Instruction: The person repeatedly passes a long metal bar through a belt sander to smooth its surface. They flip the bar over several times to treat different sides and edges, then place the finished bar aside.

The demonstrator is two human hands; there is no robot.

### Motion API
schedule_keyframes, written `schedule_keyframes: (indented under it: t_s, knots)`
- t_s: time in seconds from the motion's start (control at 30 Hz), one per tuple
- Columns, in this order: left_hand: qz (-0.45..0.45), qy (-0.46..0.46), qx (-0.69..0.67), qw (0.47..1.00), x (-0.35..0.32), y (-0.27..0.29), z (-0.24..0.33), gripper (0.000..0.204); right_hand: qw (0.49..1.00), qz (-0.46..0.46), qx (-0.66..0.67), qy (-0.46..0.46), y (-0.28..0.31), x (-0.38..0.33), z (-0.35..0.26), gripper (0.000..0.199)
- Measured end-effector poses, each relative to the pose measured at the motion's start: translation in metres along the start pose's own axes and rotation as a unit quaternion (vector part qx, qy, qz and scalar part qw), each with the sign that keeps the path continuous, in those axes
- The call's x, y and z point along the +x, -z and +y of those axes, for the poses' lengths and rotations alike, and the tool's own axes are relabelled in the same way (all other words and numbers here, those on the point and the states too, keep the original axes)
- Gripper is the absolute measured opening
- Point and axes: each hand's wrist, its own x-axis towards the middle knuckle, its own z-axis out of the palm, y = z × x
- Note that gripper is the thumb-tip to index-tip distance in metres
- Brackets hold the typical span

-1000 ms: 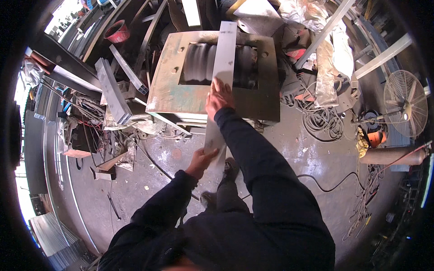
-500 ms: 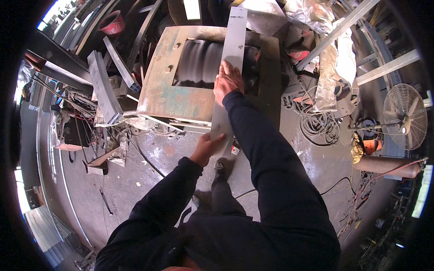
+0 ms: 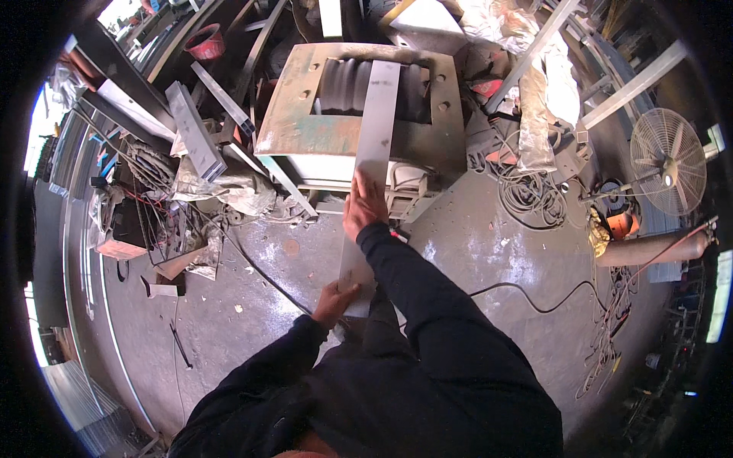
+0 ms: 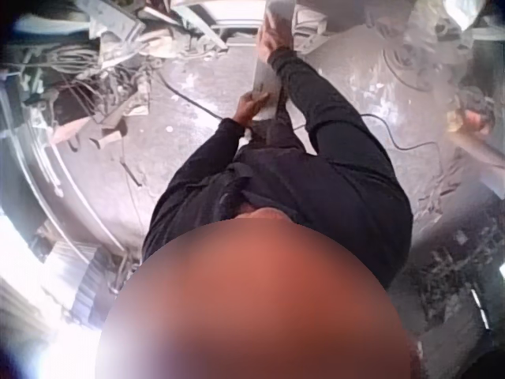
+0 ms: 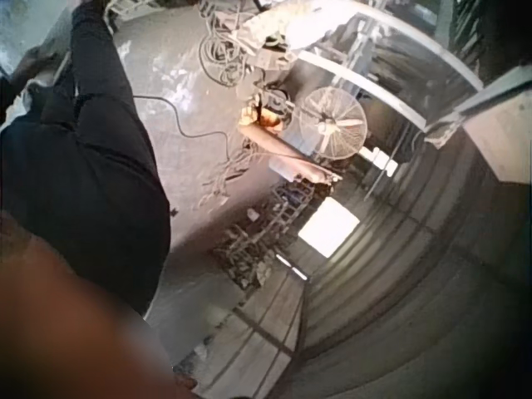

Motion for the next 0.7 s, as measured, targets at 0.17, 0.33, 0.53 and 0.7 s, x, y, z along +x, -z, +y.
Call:
schedule_keyframes:
  t_s: [0.17, 0.33, 0.53, 0.7]
  knots:
    - [-0.016, 0.011, -0.03, 0.999, -0.072, 0.039, -0.036, 0.036, 0.999, 0.006, 0.03, -0.03, -0.001, -0.072, -0.052, 0.058]
    - [0.023, -0.043, 0.053, 0.997, -0.121, 0.072, -0.055, 0.038, 0.997, -0.012, 0.054, -0.049, 0.004, -0.112, -0.09, 0.073]
    - [0.193, -0.18, 0.516, 0.815, -0.166, 0.067, -0.033, 0.026, 0.909, -0.078, 0.228, -0.341, -0.001, -0.125, -0.09, 0.073]
    - [0.165, -0.208, 0.54, 0.799, -0.186, 0.052, -0.013, 0.036, 0.839, -0.02, 0.34, -0.424, -0.034, -0.134, -0.068, 0.055]
